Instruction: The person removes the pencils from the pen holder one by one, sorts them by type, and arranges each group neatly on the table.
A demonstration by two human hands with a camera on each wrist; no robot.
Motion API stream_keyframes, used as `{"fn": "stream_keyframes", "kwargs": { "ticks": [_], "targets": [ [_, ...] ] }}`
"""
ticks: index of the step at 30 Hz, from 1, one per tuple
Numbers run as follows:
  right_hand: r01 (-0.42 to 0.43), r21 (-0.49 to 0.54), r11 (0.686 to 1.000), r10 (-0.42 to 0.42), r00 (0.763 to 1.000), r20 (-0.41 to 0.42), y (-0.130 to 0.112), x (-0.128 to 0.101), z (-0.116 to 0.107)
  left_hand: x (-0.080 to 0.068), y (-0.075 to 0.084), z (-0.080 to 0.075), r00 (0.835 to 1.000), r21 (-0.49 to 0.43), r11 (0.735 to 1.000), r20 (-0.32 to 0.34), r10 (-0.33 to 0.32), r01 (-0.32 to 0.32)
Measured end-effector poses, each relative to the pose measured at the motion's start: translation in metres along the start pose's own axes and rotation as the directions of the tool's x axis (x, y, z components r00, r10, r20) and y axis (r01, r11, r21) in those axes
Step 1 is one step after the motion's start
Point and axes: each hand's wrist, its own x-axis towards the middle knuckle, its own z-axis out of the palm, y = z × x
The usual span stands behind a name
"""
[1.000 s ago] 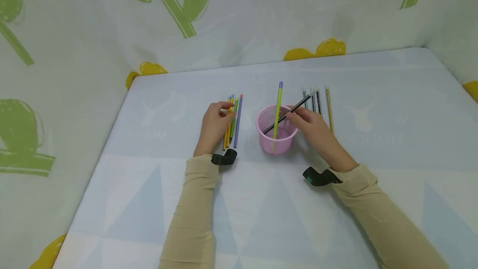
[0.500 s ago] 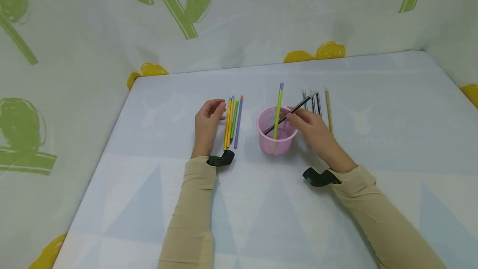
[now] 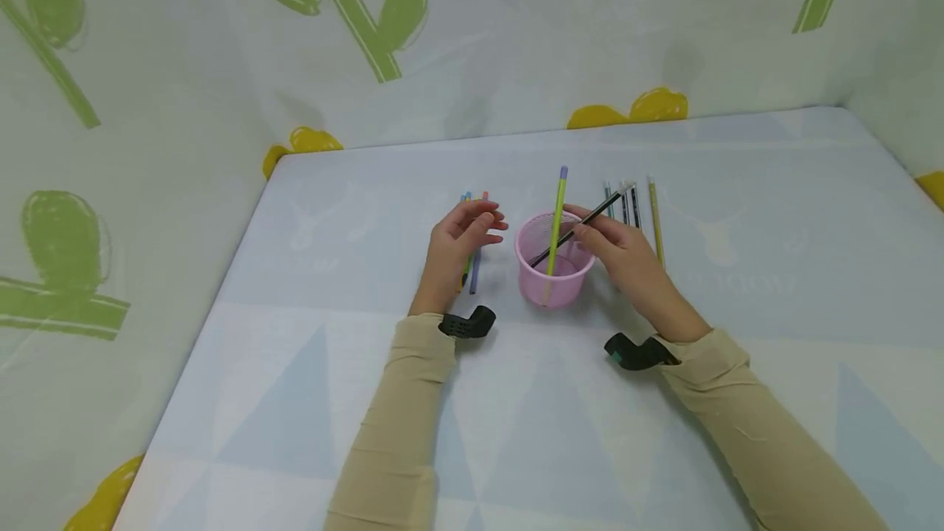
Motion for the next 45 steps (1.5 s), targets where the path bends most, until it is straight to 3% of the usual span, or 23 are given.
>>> {"fn": "stream_keyframes", "kwargs": {
  "ticks": [5,11,13,23,31,45],
  "targets": [
    [0.018,0.022,1.0,-0.017,0.998,-0.059,0.002,-0.001,0.0,0.0,0.002,0.016,0.988,0.034,0.999,0.151,-0.028,0.023],
    [0.007,0.03,1.0,-0.005,0.998,-0.065,-0.002,-0.003,-0.001,-0.001,0.003,0.031,0.961,0.174,0.98,0.24,-0.139,0.099],
    [0.01,0.023,1.0,-0.009,0.998,-0.066,-0.008,-0.005,-0.002,-0.002,0.002,0.034,0.951,0.179,0.976,0.259,-0.168,0.123],
    [0.06,-0.016,0.998,-0.061,0.994,-0.091,-0.034,-0.014,-0.002,-0.004,0.001,0.039,0.937,0.208,0.957,0.245,-0.25,0.201],
    [0.117,-0.065,0.991,-0.125,0.984,-0.129,-0.038,-0.015,-0.004,-0.004,-0.001,0.039,0.937,0.191,0.964,0.261,-0.232,0.185],
    [0.225,0.048,0.973,-0.215,0.963,-0.16,-0.033,-0.013,-0.022,-0.006,-0.003,0.04,0.94,0.23,0.951,0.224,-0.257,0.206]
  ]
}}
